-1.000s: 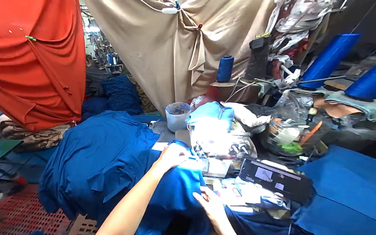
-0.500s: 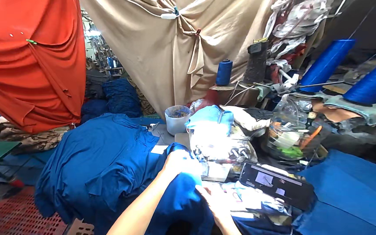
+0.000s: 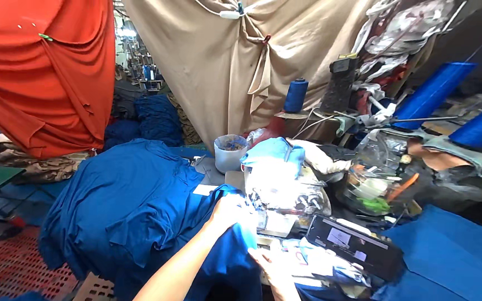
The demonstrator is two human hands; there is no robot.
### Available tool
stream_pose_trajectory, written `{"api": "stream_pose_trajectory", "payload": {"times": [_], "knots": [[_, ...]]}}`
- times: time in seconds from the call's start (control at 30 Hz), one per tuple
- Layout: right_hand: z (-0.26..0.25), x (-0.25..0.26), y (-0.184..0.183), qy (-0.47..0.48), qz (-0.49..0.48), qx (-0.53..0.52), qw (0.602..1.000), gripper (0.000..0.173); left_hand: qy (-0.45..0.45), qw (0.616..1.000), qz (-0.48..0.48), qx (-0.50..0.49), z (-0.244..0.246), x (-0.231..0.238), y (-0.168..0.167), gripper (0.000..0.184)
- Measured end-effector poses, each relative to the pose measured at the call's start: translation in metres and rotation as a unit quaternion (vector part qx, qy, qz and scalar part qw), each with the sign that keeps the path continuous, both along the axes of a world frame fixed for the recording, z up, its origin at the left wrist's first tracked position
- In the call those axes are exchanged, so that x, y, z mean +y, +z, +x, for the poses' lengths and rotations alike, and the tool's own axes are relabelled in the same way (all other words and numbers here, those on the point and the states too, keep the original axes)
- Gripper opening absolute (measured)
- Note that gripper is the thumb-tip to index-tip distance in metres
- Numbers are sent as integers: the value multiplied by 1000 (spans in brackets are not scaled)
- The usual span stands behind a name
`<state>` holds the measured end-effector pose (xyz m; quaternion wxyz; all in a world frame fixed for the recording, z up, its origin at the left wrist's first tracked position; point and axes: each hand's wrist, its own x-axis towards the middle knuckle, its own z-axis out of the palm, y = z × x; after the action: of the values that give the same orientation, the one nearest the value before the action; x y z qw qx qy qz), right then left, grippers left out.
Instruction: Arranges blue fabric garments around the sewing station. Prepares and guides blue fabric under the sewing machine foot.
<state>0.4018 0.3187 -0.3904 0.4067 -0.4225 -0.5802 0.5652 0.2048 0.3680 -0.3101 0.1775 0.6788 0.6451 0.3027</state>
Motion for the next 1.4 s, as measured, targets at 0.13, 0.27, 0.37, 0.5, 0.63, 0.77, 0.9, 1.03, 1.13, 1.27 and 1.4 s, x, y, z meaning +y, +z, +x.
{"api": "stream_pose_trajectory", "payload": {"times": [0.13, 0.27, 0.37, 0.5, 0.63, 0.77, 0.9, 1.03, 1.13, 1.27, 1.4], "knots": [[-4, 4, 7, -4, -14, -7, 1000, 15, 21, 999, -20, -15, 1, 5, 6, 24], [-8, 4, 4, -28, -1, -4, 1000, 14, 26, 999, -30, -2, -1, 10, 4, 23], [-17, 15, 8, -57, 33, -19, 998, 18, 38, 999, -29, 14, -10, 27, 0, 23], [-32, 35, 26, -111, 49, -85, 989, 26, 79, 997, 18, -9, -20, 54, -10, 25], [-44, 44, 34, -158, 44, -54, 985, 30, 119, 990, -4, 72, -15, 60, 10, 33], [-33, 33, 26, -142, 65, -115, 981, 30, 129, 976, 27, 175, -16, 53, 27, 39], [5, 4, -5, -52, 120, -102, 986, 26, 44, 951, 291, 98, -53, -26, 12, 16], [31, -12, -23, 19, 79, -52, 995, 12, 101, 937, 310, -124, -108, -189, -67, 11], [37, -6, -33, 57, 36, -14, 998, 8, 357, 874, 226, -242, -133, -290, -144, 17], [33, 0, -28, 66, 16, 5, 998, 6, 504, 808, 68, -298, -142, -332, -198, 63], [28, -2, -19, 44, -7, 30, 999, 21, 512, 717, -45, -470, -141, -286, -227, 106]]}}
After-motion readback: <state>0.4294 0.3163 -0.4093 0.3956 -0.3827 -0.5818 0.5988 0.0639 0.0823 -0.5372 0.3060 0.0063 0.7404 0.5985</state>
